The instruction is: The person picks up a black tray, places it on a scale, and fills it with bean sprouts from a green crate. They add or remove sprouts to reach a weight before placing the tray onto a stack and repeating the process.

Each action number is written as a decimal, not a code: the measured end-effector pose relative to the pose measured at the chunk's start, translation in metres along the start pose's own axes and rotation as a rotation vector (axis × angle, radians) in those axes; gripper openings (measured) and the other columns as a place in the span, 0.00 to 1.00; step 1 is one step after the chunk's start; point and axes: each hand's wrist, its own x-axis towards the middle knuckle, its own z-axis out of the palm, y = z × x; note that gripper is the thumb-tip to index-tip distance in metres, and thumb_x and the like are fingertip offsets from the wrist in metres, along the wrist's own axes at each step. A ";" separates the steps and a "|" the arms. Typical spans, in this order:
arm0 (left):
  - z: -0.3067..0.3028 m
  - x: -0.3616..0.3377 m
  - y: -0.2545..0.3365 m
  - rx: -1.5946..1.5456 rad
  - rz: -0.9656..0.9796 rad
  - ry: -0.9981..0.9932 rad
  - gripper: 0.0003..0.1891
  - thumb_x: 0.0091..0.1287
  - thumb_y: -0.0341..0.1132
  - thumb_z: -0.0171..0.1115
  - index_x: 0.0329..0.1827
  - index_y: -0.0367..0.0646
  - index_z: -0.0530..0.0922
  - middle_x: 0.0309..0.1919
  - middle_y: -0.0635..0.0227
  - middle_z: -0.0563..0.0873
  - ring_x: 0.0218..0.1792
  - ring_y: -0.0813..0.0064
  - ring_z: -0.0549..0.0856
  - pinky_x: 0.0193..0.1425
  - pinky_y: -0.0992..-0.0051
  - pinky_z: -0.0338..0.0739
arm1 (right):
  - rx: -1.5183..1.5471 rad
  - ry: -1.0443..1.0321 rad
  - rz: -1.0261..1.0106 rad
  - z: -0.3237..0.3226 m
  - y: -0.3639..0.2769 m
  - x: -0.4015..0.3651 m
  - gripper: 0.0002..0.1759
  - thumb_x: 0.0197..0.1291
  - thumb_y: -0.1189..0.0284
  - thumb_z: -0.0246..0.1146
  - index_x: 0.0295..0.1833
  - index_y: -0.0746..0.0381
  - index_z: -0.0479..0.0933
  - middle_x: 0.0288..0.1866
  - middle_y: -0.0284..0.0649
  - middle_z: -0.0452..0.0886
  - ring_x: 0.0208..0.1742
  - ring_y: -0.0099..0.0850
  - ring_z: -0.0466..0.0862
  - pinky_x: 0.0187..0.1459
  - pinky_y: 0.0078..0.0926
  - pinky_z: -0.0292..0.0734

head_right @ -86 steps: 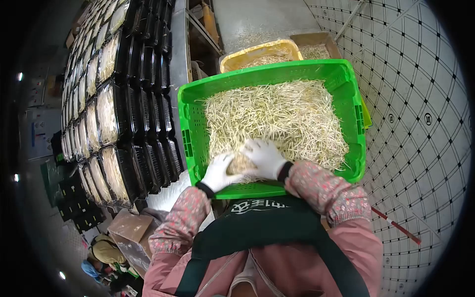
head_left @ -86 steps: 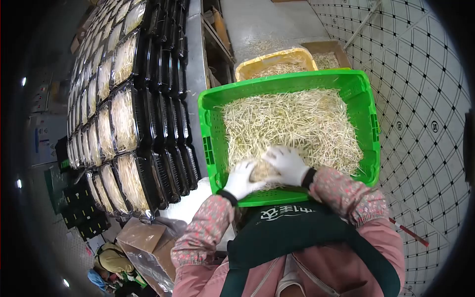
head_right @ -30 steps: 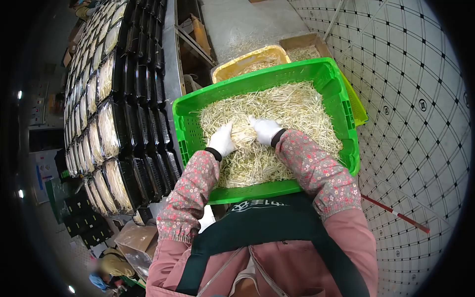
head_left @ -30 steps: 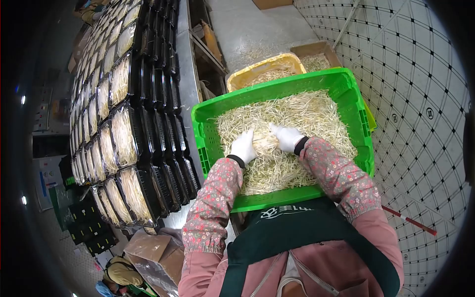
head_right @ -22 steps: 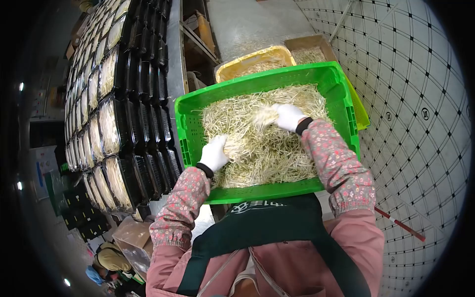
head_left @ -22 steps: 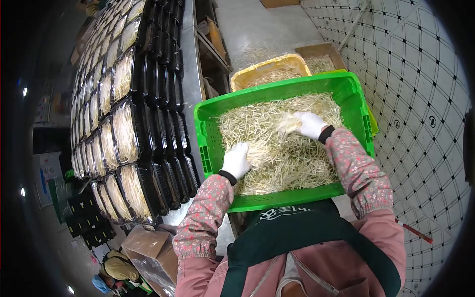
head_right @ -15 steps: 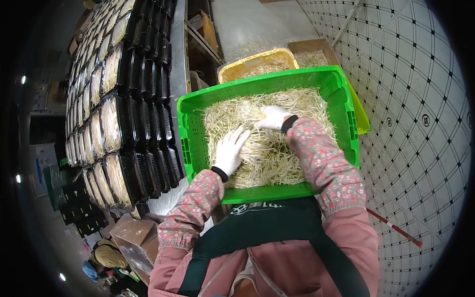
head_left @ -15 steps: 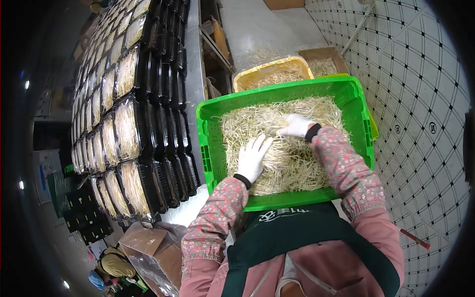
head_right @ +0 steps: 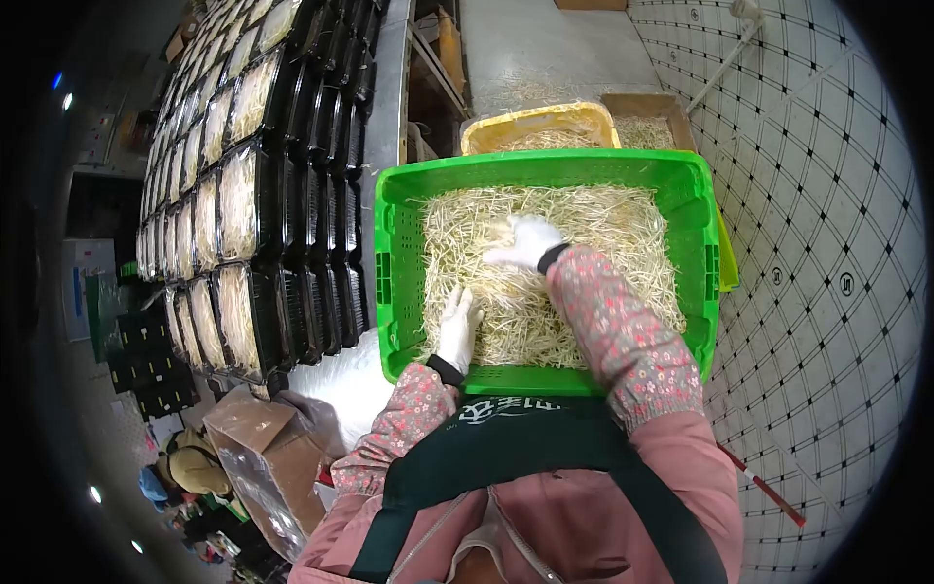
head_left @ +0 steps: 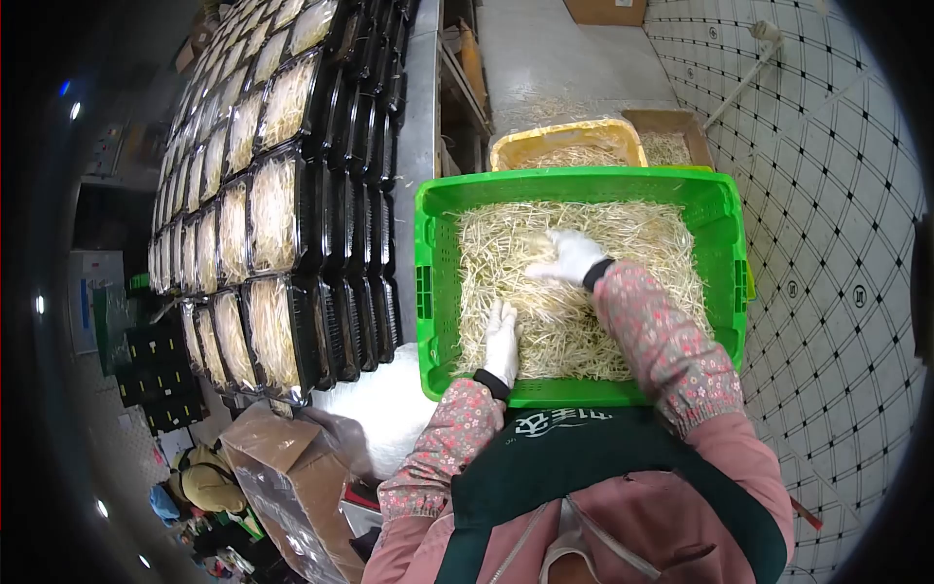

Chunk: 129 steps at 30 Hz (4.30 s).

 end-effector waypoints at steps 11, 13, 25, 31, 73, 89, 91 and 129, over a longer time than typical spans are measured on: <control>0.005 -0.010 -0.032 -0.199 -0.040 -0.041 0.36 0.76 0.41 0.56 0.82 0.46 0.49 0.75 0.60 0.66 0.73 0.65 0.68 0.74 0.60 0.60 | -0.465 0.224 -0.168 0.070 -0.043 -0.071 0.69 0.34 0.47 0.79 0.79 0.63 0.51 0.66 0.57 0.72 0.68 0.50 0.72 0.68 0.48 0.65; 0.013 -0.031 0.000 -0.034 -0.017 -0.001 0.35 0.75 0.41 0.56 0.81 0.44 0.52 0.75 0.60 0.66 0.71 0.66 0.70 0.72 0.63 0.63 | -0.335 0.024 -0.112 0.058 -0.024 -0.039 0.65 0.36 0.51 0.78 0.78 0.63 0.52 0.64 0.55 0.75 0.66 0.47 0.75 0.67 0.46 0.68; -0.031 -0.123 0.031 -0.003 0.349 0.099 0.26 0.77 0.36 0.54 0.74 0.33 0.63 0.62 0.57 0.80 0.57 0.69 0.82 0.61 0.71 0.76 | -0.265 0.099 -0.119 0.025 -0.002 -0.031 0.56 0.36 0.54 0.78 0.72 0.63 0.64 0.65 0.52 0.76 0.67 0.44 0.75 0.68 0.38 0.68; -0.047 -0.181 0.023 -0.152 0.424 0.344 0.22 0.78 0.32 0.52 0.71 0.34 0.67 0.60 0.58 0.82 0.55 0.73 0.84 0.59 0.77 0.78 | 0.598 0.145 -0.259 -0.003 0.013 -0.026 0.37 0.39 0.68 0.80 0.58 0.64 0.76 0.49 0.42 0.87 0.49 0.33 0.86 0.54 0.30 0.79; -0.430 -0.521 -0.178 -0.389 0.887 1.555 0.26 0.82 0.42 0.41 0.75 0.32 0.63 0.73 0.57 0.71 0.74 0.69 0.66 0.79 0.71 0.55 | -0.153 -0.915 -1.498 0.345 -0.547 -0.325 0.39 0.42 0.73 0.76 0.65 0.65 0.73 0.56 0.43 0.84 0.56 0.31 0.84 0.60 0.29 0.77; -0.435 -0.497 -0.155 0.910 0.398 1.572 0.26 0.71 0.41 0.54 0.68 0.33 0.71 0.65 0.50 0.77 0.70 0.51 0.69 0.78 0.56 0.54 | -0.557 -0.753 -1.856 0.540 -0.499 -0.333 0.34 0.40 0.60 0.75 0.52 0.66 0.75 0.47 0.53 0.80 0.53 0.51 0.79 0.57 0.44 0.75; -0.433 -0.500 -0.157 0.920 0.422 1.569 0.27 0.70 0.40 0.55 0.68 0.33 0.71 0.66 0.51 0.76 0.70 0.51 0.68 0.78 0.55 0.54 | -0.412 -1.062 -1.780 0.530 -0.512 -0.326 0.38 0.39 0.58 0.77 0.55 0.67 0.74 0.48 0.53 0.81 0.52 0.53 0.80 0.57 0.43 0.75; -0.408 -0.527 -0.116 0.316 0.668 1.538 0.24 0.72 0.29 0.56 0.71 0.39 0.70 0.68 0.53 0.75 0.69 0.61 0.74 0.74 0.68 0.64 | 0.155 -0.878 -1.532 0.421 -0.555 -0.298 0.08 0.58 0.78 0.71 0.44 0.64 0.85 0.39 0.40 0.87 0.40 0.26 0.86 0.42 0.22 0.81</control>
